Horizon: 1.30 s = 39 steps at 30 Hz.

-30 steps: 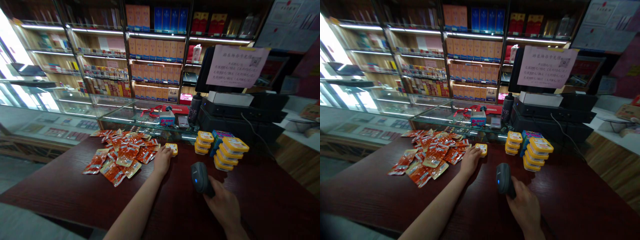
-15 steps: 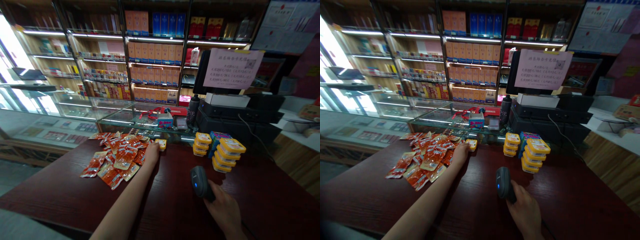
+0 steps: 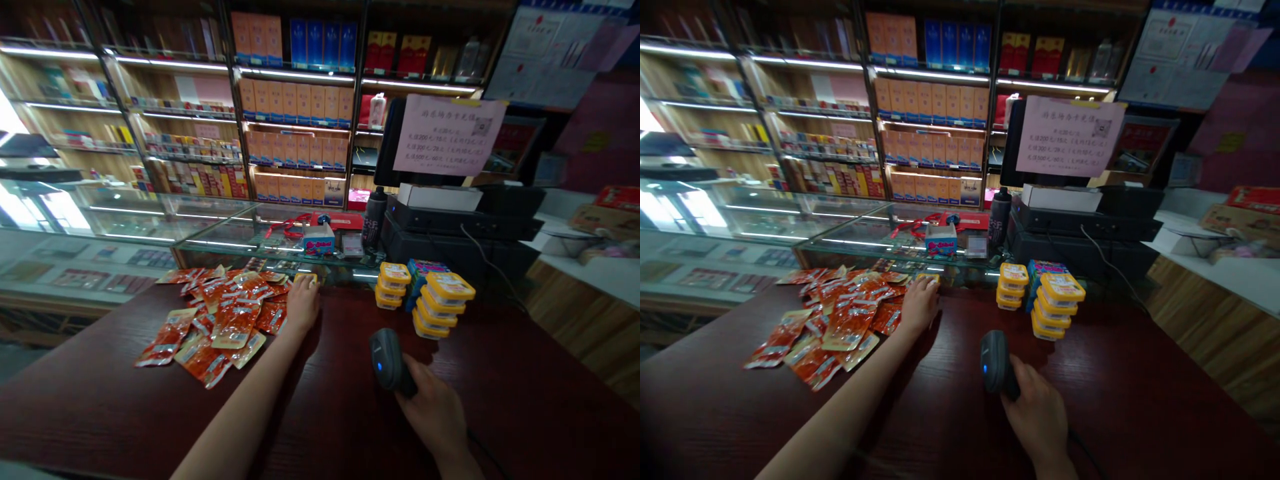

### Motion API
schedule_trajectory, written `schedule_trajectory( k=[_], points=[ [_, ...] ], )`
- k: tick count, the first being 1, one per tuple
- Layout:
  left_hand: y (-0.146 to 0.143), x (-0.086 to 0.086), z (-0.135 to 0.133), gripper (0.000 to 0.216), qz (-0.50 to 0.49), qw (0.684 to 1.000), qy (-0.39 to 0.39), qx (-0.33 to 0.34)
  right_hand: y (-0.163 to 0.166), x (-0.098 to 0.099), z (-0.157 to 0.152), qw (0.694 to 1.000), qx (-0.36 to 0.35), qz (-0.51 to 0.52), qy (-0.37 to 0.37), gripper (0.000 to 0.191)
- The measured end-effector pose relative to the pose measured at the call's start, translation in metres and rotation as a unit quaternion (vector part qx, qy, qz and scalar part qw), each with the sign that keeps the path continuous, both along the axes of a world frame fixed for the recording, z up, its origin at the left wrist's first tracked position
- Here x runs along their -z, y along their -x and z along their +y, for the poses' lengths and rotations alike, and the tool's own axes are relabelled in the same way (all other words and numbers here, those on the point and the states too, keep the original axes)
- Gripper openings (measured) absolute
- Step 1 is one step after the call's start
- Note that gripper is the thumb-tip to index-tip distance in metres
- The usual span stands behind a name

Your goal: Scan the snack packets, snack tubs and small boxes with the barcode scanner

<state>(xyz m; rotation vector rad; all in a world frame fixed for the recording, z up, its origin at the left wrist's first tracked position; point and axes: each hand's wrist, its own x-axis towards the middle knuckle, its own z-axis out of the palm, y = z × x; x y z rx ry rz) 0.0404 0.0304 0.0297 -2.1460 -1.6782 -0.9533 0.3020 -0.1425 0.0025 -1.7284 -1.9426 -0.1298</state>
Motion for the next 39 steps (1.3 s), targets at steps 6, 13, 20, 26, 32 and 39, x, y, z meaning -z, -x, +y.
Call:
schedule_trajectory(
  k=[6,13,20,26,32,39],
  points=[
    [-0.07,-0.021,0.001,0.034,-0.032,0.983,0.032,0.178,0.0,0.0,0.002,1.0,-0.001,0.013,-0.009,0.036],
    [-0.128,-0.056,0.025,0.04,-0.007,0.964,0.047,0.261,-0.002,0.005,0.002,1.0,-0.01,0.02,-0.014,0.039],
    [-0.138,-0.054,0.04,0.029,0.034,0.957,0.065,0.282,-0.003,0.007,0.003,1.0,0.003,0.01,-0.025,0.041],
    [-0.117,-0.057,0.027,0.027,-0.014,0.966,0.028,0.256,-0.003,0.004,0.001,0.999,-0.001,0.009,-0.03,0.041],
    [-0.054,-0.035,-0.013,0.02,-0.142,0.976,0.008,0.164,-0.001,0.001,-0.001,1.0,-0.008,0.016,0.003,0.038],
    [-0.012,0.006,-0.044,0.013,-0.192,0.974,0.04,0.114,0.008,-0.011,-0.002,0.997,0.001,0.066,0.035,0.042]
  ],
)
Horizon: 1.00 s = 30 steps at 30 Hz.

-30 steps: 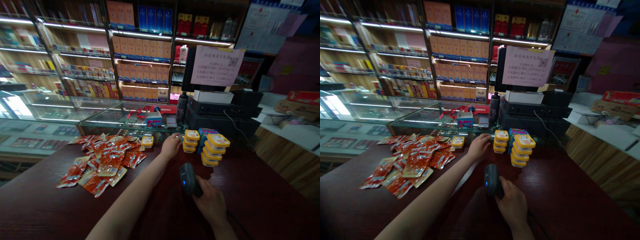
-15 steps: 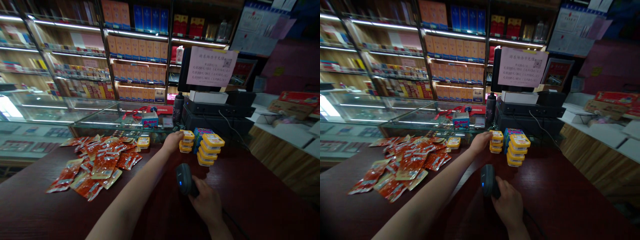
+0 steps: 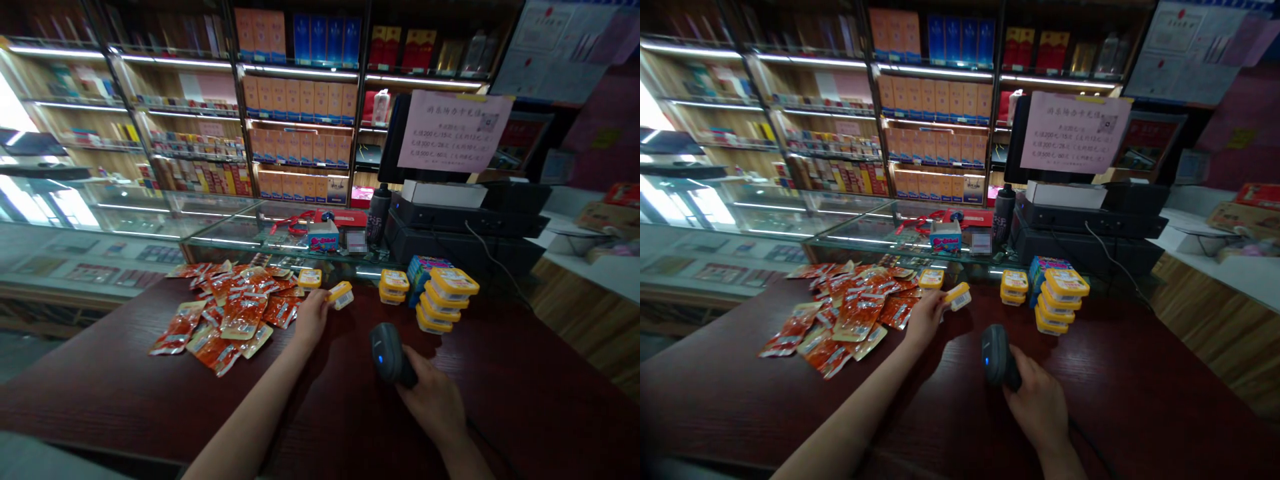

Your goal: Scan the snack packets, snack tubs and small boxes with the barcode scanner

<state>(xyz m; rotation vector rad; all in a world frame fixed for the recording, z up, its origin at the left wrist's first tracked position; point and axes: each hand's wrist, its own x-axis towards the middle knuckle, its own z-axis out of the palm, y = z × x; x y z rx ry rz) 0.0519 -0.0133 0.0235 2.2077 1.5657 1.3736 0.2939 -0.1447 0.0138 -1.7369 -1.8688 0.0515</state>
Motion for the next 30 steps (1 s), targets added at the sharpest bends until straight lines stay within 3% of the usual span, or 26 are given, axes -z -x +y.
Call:
schedule_trajectory(
  k=[2,7,14,23,26,30],
  points=[
    [0.003,0.007,-0.002,0.012,-0.009,1.0,0.002,-0.003,0.005,-0.01,-0.002,0.998,-0.004,0.051,0.025,0.043],
    [0.006,0.015,-0.005,0.012,-0.04,0.999,0.013,-0.009,0.023,-0.033,-0.006,0.968,-0.09,0.216,0.089,0.03],
    [0.008,0.015,-0.009,0.015,-0.05,0.997,0.048,-0.039,0.041,-0.035,-0.005,0.947,-0.084,0.297,0.087,0.034],
    [0.009,0.017,-0.01,0.014,-0.04,0.998,0.031,-0.044,0.034,-0.043,-0.01,0.962,-0.124,0.217,0.114,0.033],
    [0.01,0.019,-0.009,0.015,-0.044,0.998,0.014,-0.031,0.028,-0.041,-0.008,0.98,-0.114,0.141,0.085,0.03],
    [0.011,0.025,-0.006,0.018,-0.056,0.998,-0.005,-0.01,0.016,-0.019,-0.001,0.999,-0.032,-0.006,-0.017,0.032]
  ],
)
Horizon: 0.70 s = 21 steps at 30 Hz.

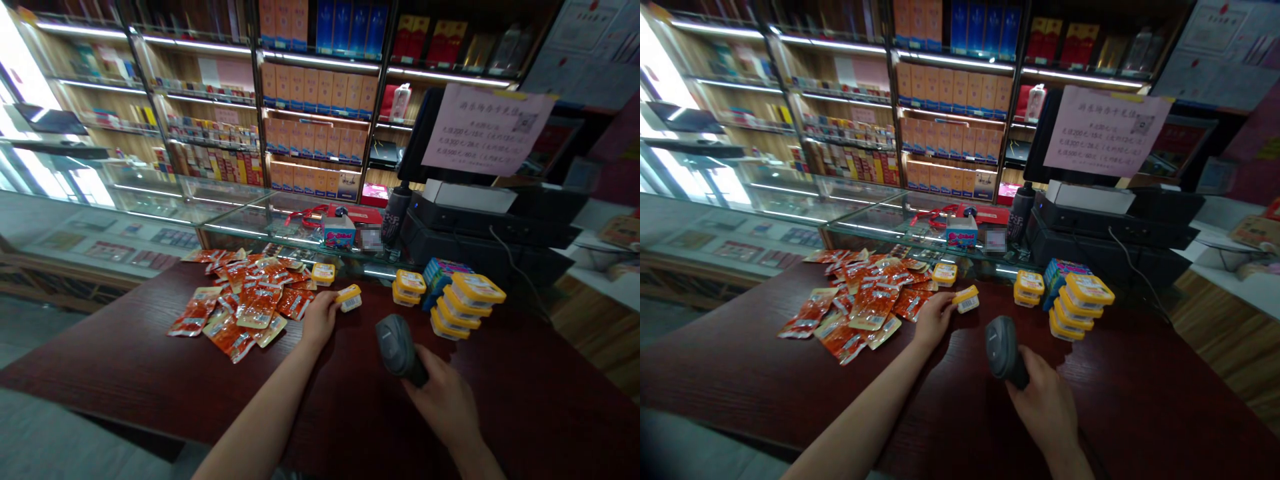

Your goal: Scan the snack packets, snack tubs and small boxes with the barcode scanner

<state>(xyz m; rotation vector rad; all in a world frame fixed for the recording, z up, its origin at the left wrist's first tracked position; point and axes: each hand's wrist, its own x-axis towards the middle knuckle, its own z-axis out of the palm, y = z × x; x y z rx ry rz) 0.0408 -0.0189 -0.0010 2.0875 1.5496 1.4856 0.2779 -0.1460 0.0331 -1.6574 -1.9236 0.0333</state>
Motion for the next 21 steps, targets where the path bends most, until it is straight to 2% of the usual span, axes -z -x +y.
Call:
schedule_trajectory(
  k=[3,7,12,17,21],
  points=[
    [0.001,0.004,0.001,0.02,-0.006,1.0,-0.01,0.017,-0.008,0.02,0.003,0.994,0.022,-0.058,-0.086,0.035],
    [0.005,0.001,0.001,0.025,0.004,0.999,-0.03,0.042,-0.014,0.038,0.004,0.988,0.003,-0.071,-0.135,0.033],
    [0.019,-0.025,0.008,0.024,0.025,0.998,-0.053,0.003,-0.021,0.047,0.005,0.984,-0.012,-0.069,-0.163,0.034],
    [0.039,-0.055,0.034,0.02,0.089,0.994,-0.044,-0.047,-0.024,0.051,0.008,0.979,-0.031,-0.077,-0.187,0.035],
    [0.055,-0.059,0.06,0.019,0.149,0.988,-0.03,-0.033,-0.022,0.051,0.008,0.982,-0.025,-0.068,-0.175,0.037]
  ],
)
